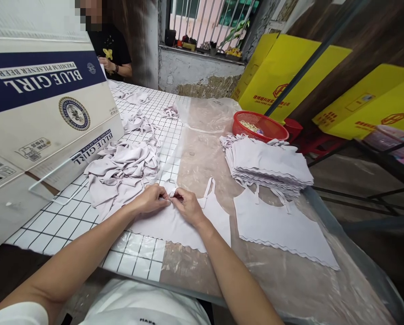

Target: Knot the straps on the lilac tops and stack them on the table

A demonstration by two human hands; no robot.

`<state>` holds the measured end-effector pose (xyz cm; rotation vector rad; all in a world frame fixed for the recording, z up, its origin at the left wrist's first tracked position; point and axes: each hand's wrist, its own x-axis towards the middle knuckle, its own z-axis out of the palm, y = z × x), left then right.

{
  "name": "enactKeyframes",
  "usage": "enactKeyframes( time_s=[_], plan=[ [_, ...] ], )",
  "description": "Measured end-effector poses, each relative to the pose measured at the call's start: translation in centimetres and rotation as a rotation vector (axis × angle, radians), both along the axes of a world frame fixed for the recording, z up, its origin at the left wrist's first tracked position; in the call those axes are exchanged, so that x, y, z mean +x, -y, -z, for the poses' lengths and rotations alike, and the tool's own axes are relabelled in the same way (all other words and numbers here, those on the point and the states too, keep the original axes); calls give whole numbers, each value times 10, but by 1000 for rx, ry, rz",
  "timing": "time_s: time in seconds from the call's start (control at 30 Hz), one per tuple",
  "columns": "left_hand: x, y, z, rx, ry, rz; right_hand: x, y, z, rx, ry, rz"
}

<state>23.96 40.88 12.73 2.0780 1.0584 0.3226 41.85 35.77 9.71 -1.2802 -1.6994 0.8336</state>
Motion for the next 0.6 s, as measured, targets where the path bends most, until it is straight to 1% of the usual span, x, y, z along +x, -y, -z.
enactKeyframes(
  time_s=[0.13, 0.2, 0.23, 0.3, 0.37, 0.43, 0.47, 0.53, 0.6],
  plan=[
    [2, 0, 5, 31, 0, -16, -5, -3, 9, -72, -99, 68],
    [4, 1, 8, 46, -5, -41, -5, -6, 8, -105, -136, 91],
    [5, 1, 9, 51, -8, -53, -4, -8, 6, -113, -138, 103],
    [4, 4, 8, 93, -15, -86, 4, -7, -7, -113, -90, 150],
    [-3, 8, 2, 200, -43, -133, 22, 1, -26, -107, 60, 224],
    [-17, 17, -5, 318, -103, -190, 46, 21, -47, -122, 297, 308],
    [-26, 24, -9, 347, -146, -218, 59, 36, -56, -149, 423, 347],
    [-44, 38, -12, 304, -249, -256, 82, 72, -67, -246, 628, 426],
    [-60, 53, -9, 195, -337, -270, 94, 111, -67, -363, 735, 514]
  ],
)
